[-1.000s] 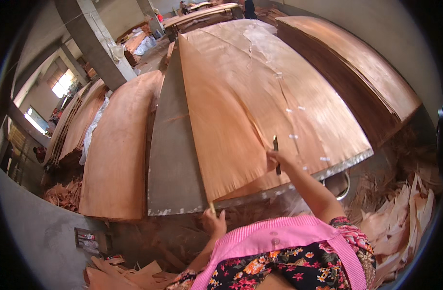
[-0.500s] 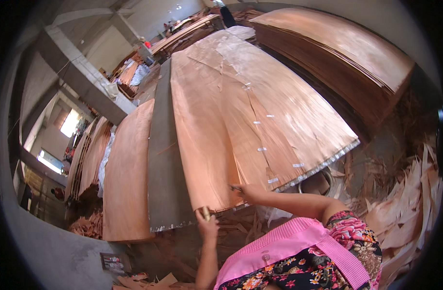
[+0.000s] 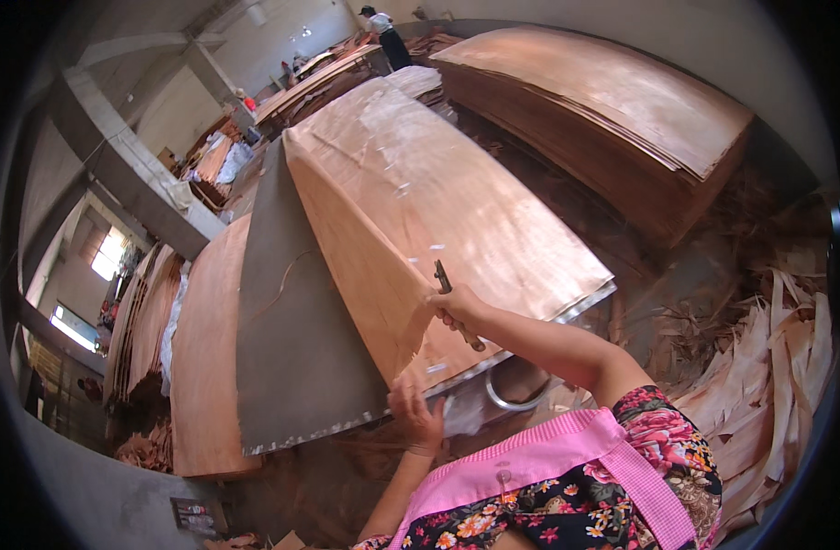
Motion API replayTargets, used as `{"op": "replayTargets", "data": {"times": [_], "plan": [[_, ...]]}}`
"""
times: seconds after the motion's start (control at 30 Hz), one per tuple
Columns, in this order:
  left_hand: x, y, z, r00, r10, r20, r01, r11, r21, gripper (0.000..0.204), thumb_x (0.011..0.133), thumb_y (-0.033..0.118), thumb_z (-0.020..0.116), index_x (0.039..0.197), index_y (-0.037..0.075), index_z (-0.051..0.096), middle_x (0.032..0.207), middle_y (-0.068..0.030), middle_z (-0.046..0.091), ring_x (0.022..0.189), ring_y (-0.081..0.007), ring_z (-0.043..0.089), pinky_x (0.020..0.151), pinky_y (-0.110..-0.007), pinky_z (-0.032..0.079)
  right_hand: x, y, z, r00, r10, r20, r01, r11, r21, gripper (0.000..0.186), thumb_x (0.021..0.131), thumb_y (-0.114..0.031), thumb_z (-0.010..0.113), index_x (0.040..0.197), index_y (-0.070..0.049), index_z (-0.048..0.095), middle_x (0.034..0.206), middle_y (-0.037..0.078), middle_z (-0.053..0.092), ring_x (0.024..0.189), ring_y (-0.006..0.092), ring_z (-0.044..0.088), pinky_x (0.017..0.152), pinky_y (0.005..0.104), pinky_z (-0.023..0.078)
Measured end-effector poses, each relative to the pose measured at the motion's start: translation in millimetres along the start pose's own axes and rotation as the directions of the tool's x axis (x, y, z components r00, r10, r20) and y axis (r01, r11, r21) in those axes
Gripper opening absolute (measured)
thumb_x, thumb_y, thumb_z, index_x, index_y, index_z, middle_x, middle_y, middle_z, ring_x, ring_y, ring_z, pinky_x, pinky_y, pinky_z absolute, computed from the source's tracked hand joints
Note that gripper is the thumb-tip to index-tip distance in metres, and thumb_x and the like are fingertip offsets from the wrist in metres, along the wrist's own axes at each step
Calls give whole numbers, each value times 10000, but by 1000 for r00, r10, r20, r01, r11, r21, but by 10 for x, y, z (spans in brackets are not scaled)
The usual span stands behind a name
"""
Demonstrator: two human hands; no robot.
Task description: The person uses a utility knife to trim thin sheets of wood veneer, applying small pieces of tape to secure sections and moving large stacks of veneer around the workshop floor.
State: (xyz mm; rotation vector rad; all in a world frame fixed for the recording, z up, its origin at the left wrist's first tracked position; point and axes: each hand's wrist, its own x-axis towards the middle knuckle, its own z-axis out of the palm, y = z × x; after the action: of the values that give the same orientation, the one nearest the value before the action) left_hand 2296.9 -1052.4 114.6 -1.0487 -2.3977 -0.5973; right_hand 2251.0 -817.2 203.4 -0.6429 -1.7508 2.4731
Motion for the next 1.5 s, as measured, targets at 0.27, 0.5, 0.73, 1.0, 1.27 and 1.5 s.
{"op": "replayTargets", "data": {"times": [0.27,0.5,0.73,1.0,1.27,1.5], "plan": [[422,1435,1233,874,-477,-91,481,823,301,889,668,314,679,1338,32,167,1409,-163,153,1304,-343,128,1007,-571,84,-530,-788,-2790,998,49,-28,-44,985,170,156,748,-156,605,663,-75,502,514,-20,437,374,48,371,346,211,307],[955,2860,1986,916,-398,43,341,832,438,759,640,195,633,1304,74,286,1385,-95,255,1295,-295,190,1012,-561,103,-1378,-1478,-5411,991,30,128,-82,900,428,211,861,-195,483,672,-126,418,506,-72,367,372,16,329,356,189,264],[1693,3999,3012,954,-268,-130,280,957,79,315,690,-26,462,941,90,613,1050,-57,594,1072,-253,498,989,-456,269,-1767,-1923,-7609,991,39,-130,17,917,399,180,843,-177,515,695,-129,423,506,-60,369,370,23,329,350,193,262],[4069,6168,3728,762,-365,-534,266,929,-255,249,766,-78,447,938,9,604,969,-140,616,915,-287,585,806,-359,460,-1900,-3152,-10196,933,33,-360,28,986,162,156,834,-212,526,724,-120,466,512,-57,377,379,33,332,365,200,285],[4390,6023,3483,818,46,-574,-123,988,-97,233,762,-76,430,901,13,595,944,-117,623,920,-283,589,810,-373,451,-1655,-2644,-10352,891,-27,-453,58,997,55,172,829,-203,536,698,-115,466,506,-42,411,349,41,331,338,209,277],[3880,6432,4413,932,202,-300,-222,975,-31,259,716,-56,450,914,25,597,925,-122,618,919,-273,585,798,-385,451,-1480,-2458,-11143,846,-93,-526,8,987,-162,120,795,-162,539,717,-85,491,503,-36,407,355,55,337,332,214,288]]}}
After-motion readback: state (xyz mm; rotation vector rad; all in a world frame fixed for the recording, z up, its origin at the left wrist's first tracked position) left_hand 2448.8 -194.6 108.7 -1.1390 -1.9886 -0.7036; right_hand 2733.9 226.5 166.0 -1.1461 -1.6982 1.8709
